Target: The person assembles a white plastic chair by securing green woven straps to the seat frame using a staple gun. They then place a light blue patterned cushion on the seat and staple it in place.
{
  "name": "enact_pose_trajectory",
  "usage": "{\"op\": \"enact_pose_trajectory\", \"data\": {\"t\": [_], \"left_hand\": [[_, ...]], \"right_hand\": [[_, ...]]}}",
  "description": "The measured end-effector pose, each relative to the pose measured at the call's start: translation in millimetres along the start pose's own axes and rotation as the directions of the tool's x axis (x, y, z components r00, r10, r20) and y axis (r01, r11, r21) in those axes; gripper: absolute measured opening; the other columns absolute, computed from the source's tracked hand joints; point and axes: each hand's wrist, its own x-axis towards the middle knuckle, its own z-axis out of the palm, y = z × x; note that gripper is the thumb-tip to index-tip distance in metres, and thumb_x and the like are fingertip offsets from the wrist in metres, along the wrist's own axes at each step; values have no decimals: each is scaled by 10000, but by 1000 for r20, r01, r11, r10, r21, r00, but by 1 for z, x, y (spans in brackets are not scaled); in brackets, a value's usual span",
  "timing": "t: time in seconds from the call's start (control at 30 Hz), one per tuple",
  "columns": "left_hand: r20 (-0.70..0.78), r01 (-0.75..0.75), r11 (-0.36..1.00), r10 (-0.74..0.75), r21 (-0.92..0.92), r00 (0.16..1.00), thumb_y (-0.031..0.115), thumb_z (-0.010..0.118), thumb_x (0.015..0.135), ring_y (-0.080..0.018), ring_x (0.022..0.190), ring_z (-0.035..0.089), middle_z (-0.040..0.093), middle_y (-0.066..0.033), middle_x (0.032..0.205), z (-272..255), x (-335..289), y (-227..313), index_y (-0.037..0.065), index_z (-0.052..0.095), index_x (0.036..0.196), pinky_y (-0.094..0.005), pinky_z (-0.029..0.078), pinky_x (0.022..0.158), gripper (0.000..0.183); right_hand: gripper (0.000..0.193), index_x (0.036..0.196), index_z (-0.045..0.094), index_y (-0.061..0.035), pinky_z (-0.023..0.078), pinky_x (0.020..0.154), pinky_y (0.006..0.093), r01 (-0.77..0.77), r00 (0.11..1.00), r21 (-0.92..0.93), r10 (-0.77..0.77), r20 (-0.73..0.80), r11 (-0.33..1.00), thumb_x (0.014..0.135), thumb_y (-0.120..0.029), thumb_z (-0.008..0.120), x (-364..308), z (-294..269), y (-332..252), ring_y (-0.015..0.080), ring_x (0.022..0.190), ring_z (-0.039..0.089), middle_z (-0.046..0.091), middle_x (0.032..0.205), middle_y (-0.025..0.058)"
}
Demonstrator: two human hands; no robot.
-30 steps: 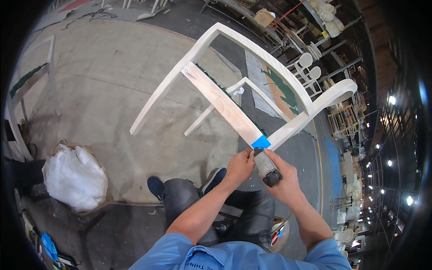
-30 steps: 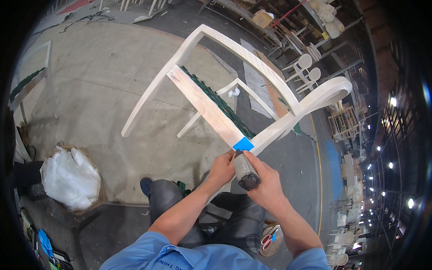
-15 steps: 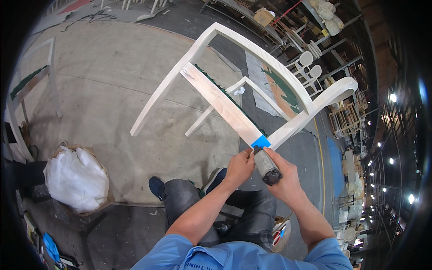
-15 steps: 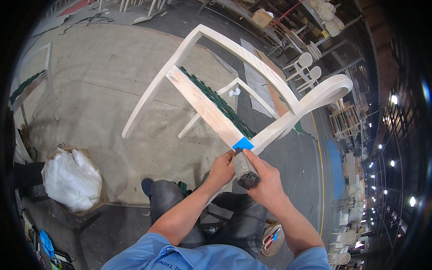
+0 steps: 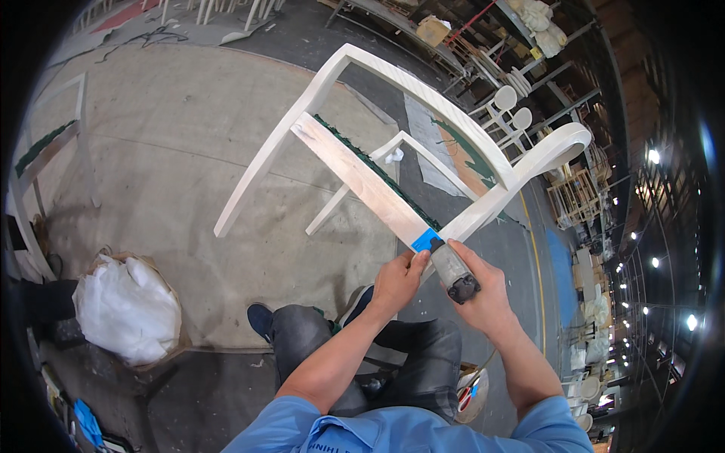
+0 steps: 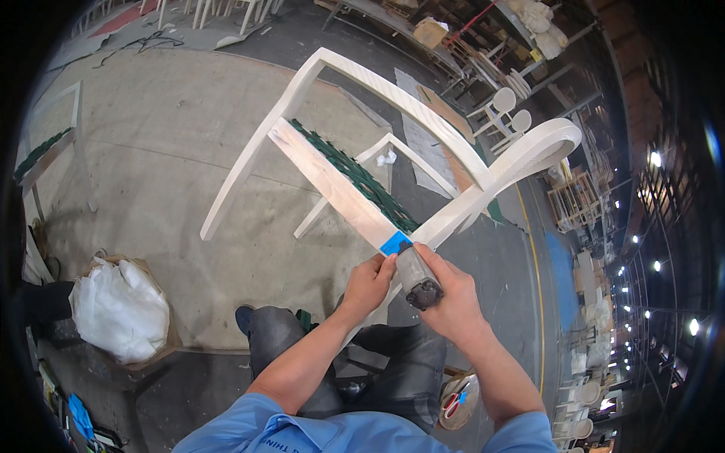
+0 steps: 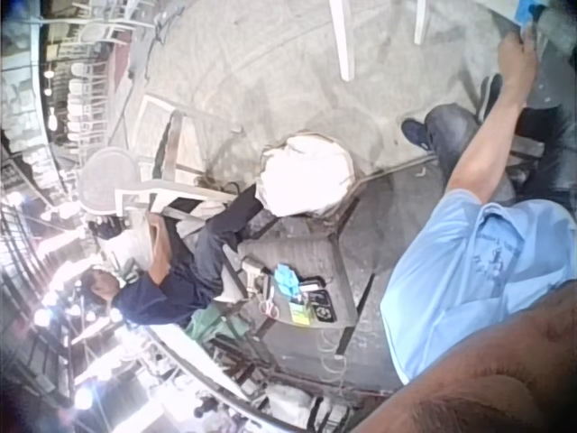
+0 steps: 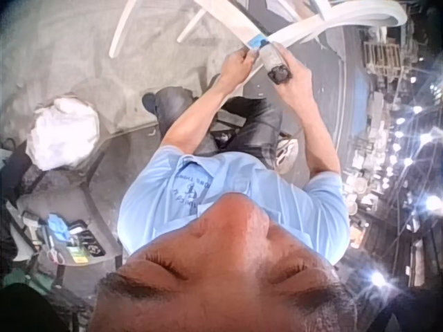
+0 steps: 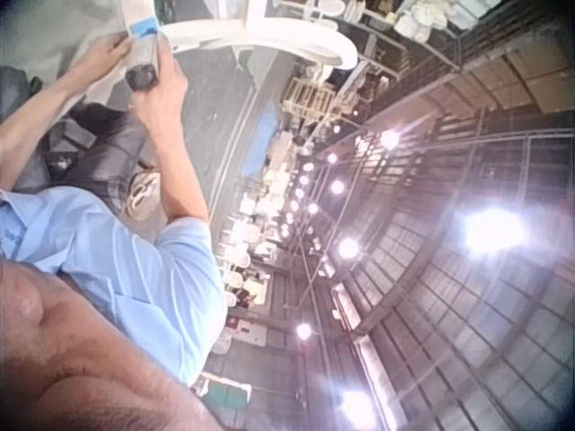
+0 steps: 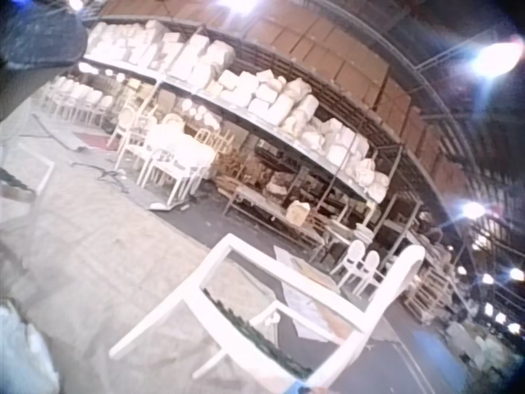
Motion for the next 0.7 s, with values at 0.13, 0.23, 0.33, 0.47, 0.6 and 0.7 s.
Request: {"op": "enact_pose_trajectory", "data": {"t": [0.13,0.23,0.33,0.47,0.6,0.7], "left_hand": [[10,4,1000,-4,-8,1000,565,492,1086,-450,901,730,747,-238,887,1,-2,2,41,736,1191,-508,539,791,587],[5,-4,1000,4,12,1000,558,494,1087,-451,909,731,749,-238,889,1,-2,2,41,733,1204,-510,542,798,582],[-5,-24,1000,24,0,1000,552,494,1089,-450,905,732,749,-237,883,1,-2,2,43,735,1203,-514,543,799,575],[-1,-27,1000,27,7,1000,549,493,1091,-452,896,733,747,-235,873,1,-2,2,47,729,1218,-520,542,792,570],[14,-22,1000,22,20,1000,546,493,1092,-453,886,733,744,-232,860,0,-2,3,50,723,1234,-521,542,787,565],[14,-21,999,21,25,1000,549,492,1091,-452,882,733,742,-233,854,-1,-1,2,48,723,1233,-519,542,784,569]], "right_hand": [[671,1444,595,-21,582,944,404,14,1000,-16,-14,-2,1000,805,-10,798,4,-2,2,379,1110,752,741,1217,222],[700,1457,589,-46,596,920,429,39,999,-16,-39,-9,999,786,5,782,5,-1,3,421,1088,743,736,1190,241],[712,1461,586,-57,604,911,441,45,999,-15,-45,-9,999,778,10,777,7,-1,3,440,1081,738,734,1178,252],[705,1454,588,-55,604,914,439,58,998,-22,-58,-8,998,778,10,779,8,-2,3,440,1087,737,734,1179,251],[700,1451,591,-60,603,916,443,43,999,-11,-43,3,999,781,9,780,9,-4,2,442,1089,736,734,1180,252],[695,1448,592,-65,603,917,443,13,1000,-3,-13,20,1000,782,9,780,11,-5,-2,441,1090,736,735,1180,251]]}}
